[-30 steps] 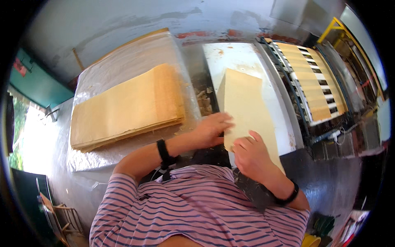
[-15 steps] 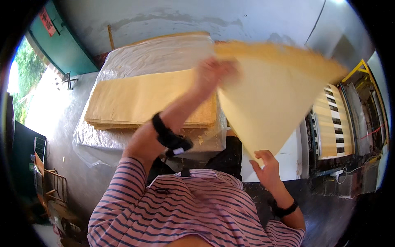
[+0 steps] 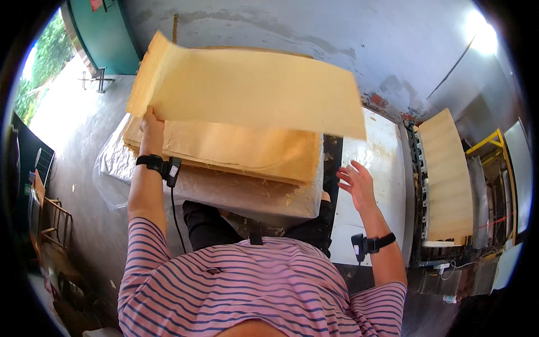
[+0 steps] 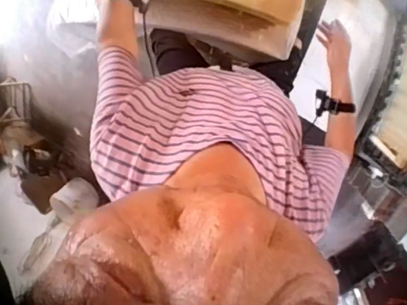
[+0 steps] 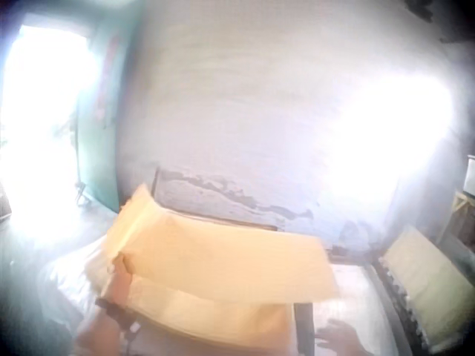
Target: The person picks up thin veneer sheets from a stack, places them onto a conveyor belt for processing, and repeats this action with multiple sheets.
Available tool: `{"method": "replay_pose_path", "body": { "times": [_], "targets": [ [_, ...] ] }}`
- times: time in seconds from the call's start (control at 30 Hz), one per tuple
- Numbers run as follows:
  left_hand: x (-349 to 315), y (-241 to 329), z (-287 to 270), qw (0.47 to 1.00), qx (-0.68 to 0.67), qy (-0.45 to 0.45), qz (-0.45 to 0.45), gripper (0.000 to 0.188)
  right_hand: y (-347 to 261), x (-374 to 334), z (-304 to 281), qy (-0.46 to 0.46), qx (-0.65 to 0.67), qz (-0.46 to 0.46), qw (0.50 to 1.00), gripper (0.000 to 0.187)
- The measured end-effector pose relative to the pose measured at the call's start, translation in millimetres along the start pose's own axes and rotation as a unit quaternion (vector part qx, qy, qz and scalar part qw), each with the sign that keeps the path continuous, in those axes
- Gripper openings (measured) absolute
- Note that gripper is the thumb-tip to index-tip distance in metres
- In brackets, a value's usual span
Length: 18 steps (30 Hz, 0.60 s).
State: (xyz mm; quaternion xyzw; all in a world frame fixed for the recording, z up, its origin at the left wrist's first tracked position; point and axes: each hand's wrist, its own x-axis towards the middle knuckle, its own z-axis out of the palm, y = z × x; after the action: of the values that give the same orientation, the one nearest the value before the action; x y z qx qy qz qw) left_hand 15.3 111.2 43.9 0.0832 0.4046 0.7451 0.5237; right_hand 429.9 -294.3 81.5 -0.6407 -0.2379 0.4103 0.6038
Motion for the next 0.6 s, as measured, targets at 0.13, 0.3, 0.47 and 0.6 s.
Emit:
{"method": "replay_pose_path", "body": {
  "times": [0.13,0.3,0.47,0.6],
  "targets": [
    [21,6,-61,0.998,-0.004,0.045,-0.047,0.019,-25,27,46,-0.081,0.057,0.036,0.994,0.04],
    [13,-4,-88,0.994,0.063,0.024,-0.082,0.017,-29,58,67,-0.02,-0.063,0.006,0.998,0.038],
    [8,-12,-99,0.994,0.056,0.024,-0.094,0.017,-21,106,72,0.016,-0.169,-0.045,0.984,0.033],
    [-15,4,-85,0.995,0.041,-0.023,-0.088,0.018,-18,126,110,-0.06,-0.071,-0.024,0.995,0.031]
  ]
}}
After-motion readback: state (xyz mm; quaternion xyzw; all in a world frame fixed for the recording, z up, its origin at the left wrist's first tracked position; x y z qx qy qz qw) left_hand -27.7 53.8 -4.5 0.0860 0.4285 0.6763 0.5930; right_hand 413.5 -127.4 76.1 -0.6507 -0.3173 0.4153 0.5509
